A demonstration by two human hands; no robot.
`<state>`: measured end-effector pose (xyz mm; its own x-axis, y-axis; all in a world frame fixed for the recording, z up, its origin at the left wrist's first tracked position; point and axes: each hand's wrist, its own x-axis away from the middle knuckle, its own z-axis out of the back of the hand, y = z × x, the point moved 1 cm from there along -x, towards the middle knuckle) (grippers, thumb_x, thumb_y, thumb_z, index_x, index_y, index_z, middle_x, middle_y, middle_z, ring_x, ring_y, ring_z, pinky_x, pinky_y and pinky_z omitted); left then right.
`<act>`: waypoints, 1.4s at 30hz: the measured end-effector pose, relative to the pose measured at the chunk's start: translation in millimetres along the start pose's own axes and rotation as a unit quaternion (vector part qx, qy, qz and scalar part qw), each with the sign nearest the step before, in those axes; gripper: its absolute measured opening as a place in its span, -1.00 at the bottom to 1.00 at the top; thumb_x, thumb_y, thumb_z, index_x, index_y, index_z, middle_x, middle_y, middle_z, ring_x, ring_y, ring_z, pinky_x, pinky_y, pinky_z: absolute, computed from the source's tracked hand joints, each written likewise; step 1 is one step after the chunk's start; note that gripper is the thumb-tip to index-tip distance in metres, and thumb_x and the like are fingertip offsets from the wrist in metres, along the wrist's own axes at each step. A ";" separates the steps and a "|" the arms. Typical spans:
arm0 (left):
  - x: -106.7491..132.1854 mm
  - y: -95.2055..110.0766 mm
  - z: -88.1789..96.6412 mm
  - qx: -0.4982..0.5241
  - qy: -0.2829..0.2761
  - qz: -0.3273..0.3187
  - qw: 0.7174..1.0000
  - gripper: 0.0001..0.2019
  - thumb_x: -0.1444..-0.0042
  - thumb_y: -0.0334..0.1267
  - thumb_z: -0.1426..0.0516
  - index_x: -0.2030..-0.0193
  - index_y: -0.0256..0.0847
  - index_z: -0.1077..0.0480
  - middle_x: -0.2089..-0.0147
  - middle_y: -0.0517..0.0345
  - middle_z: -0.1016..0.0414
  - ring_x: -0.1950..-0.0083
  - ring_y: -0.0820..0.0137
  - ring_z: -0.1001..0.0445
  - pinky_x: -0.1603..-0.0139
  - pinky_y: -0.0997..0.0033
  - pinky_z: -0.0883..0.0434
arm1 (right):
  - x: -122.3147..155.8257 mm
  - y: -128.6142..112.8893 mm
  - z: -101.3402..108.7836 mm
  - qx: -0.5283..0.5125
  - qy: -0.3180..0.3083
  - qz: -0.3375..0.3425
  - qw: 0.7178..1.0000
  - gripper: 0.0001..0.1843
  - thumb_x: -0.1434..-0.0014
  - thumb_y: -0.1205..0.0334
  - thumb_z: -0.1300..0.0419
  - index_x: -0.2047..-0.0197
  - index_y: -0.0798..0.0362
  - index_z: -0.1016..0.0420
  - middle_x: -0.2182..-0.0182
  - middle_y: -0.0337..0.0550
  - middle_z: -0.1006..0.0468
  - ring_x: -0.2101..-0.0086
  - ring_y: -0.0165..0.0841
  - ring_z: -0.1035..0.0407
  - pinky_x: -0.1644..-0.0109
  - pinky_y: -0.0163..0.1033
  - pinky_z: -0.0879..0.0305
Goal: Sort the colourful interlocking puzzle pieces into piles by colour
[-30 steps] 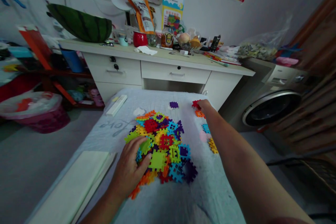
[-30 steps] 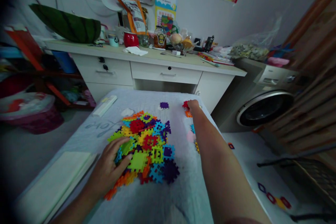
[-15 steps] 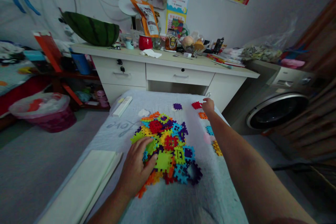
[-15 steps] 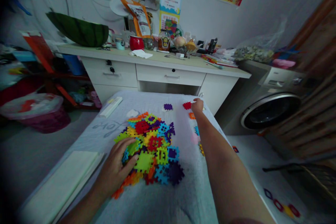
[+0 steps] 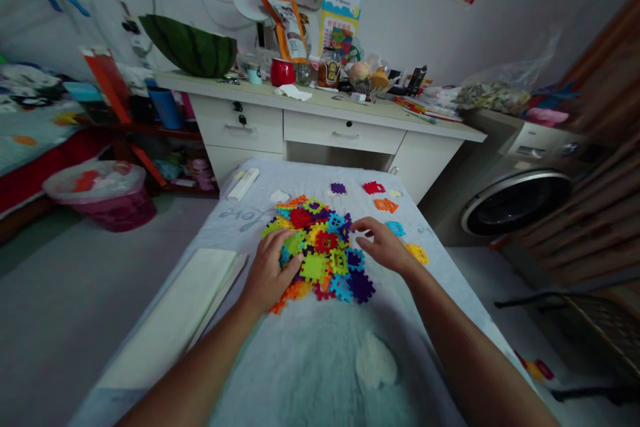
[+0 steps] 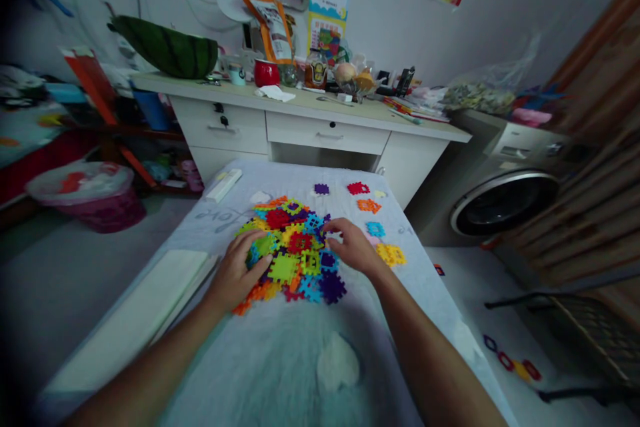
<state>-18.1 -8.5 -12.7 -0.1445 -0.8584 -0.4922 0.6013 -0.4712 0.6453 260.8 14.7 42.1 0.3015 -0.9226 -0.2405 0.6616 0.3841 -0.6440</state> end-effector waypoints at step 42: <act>3.6 -2.7 7.9 -0.056 -0.012 -0.075 0.996 -0.57 -0.16 -0.05 -0.12 -0.13 -0.17 -0.30 -0.14 -0.03 -0.38 -0.20 0.12 -0.34 -0.26 0.06 -0.27 | 171.6 49.3 28.1 0.302 0.089 -0.270 0.910 -0.40 -0.14 0.02 -0.22 -0.18 0.17 -0.36 -0.01 0.13 -0.47 0.00 -0.09 -0.35 -0.12 -0.08 -0.19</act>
<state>-26.4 -11.9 -11.6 -0.2565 -0.7855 -0.5632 0.6549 -0.5697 0.4964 364.4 -123.7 -10.5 -0.2605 -0.9527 -0.1563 0.9530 -0.2278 -0.1995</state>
